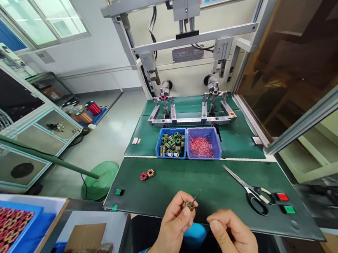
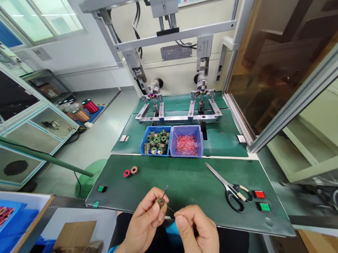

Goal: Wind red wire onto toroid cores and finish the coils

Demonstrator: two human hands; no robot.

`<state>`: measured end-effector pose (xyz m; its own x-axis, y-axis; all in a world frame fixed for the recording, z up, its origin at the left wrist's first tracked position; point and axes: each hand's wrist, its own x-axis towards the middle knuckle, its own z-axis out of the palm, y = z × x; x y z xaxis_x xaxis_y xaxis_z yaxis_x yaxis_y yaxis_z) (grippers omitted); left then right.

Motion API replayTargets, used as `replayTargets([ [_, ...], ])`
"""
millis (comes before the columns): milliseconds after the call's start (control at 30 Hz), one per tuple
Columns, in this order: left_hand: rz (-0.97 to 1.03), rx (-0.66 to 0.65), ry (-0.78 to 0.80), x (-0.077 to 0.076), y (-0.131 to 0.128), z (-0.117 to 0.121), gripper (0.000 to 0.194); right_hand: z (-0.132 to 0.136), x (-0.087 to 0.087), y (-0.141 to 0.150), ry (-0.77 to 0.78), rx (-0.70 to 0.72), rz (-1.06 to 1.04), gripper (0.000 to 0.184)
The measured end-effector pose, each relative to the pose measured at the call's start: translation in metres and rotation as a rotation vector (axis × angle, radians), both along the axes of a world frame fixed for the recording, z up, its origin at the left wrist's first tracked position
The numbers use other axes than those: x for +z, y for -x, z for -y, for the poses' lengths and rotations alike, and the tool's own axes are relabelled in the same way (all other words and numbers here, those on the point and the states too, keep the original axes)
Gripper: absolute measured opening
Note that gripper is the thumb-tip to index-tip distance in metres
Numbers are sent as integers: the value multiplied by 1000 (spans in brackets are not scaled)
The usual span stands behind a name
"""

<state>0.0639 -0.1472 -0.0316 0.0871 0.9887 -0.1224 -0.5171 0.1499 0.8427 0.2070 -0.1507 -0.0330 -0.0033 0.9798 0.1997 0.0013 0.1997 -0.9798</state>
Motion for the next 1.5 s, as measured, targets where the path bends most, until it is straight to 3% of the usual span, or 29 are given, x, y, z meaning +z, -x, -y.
replayTargets([
  [167,-73,-27,-46,-5,2,1,29,-2,5,3,219,-185,-61,36],
  [367,-58,-51,-35,-7,4,3,25,-5,6,4,281,-156,-70,35],
  [600,-56,-74,-55,-5,2,2,23,-7,4,9,102,170,155,19],
  [833,-307,-5,-141,2,2,8,17,-7,11,8,-26,-24,186,17],
  [1000,-500,62,-244,-2,2,12,10,-6,16,8,-74,-60,251,17],
  [1133,-546,48,-251,-4,2,13,8,-5,15,7,-82,-25,256,24],
  [1300,-437,61,-191,-1,-1,13,11,-5,11,7,-119,24,216,24],
  [1500,73,-32,86,5,-7,5,29,-1,9,8,-223,91,167,22],
])
